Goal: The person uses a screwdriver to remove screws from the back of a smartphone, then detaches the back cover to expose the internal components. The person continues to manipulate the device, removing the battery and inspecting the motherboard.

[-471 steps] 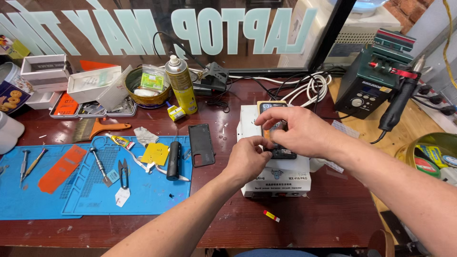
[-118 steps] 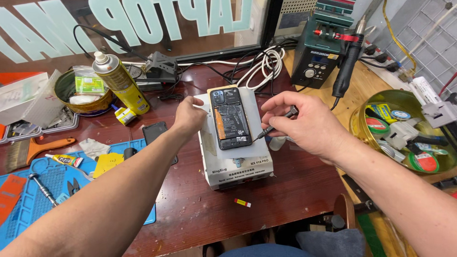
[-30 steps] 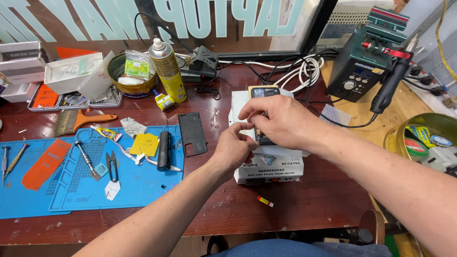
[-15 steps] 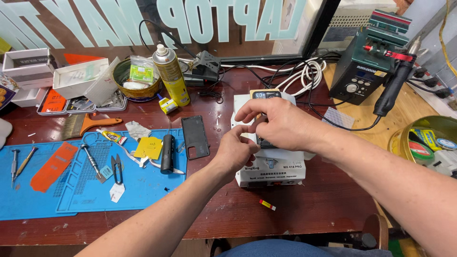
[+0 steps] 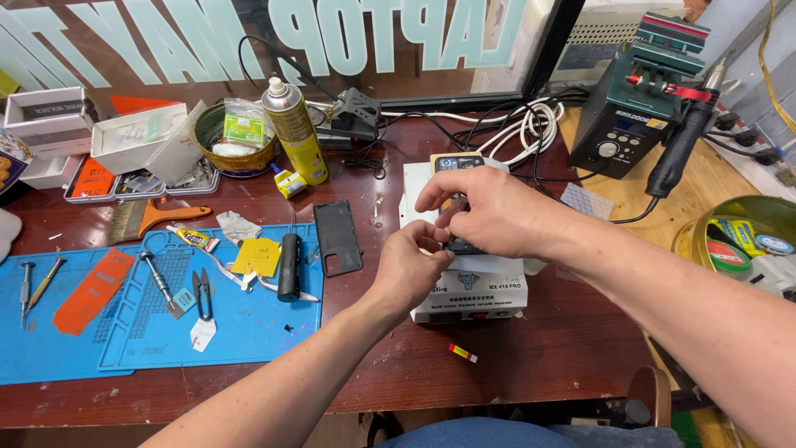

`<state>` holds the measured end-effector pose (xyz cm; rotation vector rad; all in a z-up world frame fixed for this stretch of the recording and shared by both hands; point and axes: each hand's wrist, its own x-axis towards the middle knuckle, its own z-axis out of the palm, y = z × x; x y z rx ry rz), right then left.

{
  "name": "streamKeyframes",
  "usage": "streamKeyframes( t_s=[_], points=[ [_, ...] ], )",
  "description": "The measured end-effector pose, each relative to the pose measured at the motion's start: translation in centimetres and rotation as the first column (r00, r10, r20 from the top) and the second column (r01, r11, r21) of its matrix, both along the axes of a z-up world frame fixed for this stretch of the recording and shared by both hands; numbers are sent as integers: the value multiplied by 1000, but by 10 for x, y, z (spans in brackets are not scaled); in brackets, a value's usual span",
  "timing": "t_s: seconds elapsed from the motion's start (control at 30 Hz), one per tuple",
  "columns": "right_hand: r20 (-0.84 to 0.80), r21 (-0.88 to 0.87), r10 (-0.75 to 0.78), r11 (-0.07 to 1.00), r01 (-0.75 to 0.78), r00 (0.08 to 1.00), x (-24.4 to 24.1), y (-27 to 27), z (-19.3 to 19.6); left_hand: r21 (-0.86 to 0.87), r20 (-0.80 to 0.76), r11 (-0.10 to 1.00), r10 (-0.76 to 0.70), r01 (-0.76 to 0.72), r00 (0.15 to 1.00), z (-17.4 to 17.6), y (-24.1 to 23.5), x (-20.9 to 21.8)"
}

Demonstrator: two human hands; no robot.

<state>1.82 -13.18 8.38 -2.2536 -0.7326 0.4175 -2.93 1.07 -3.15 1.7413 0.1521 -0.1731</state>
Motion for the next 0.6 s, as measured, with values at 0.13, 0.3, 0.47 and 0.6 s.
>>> streamKeyframes(
  t_s=[0.13,0.3,0.47,0.6],
  points=[
    [51,-125,8,992,-1,999,2,0,5,73,68,997,22,-27,997,-3,-1,1],
    [97,-190,-4,982,22,995,6,-3,7,78,37,996,37,-40,999,3,2,-2],
    [-129,13,1,1000,1,992,7,-6,4,39,-41,998,46,-44,998,11,2,-5],
    [-65,27,-8,1000,10,998,7,-12,4,138,47,989,40,-46,998,13,2,-8]
  ],
)
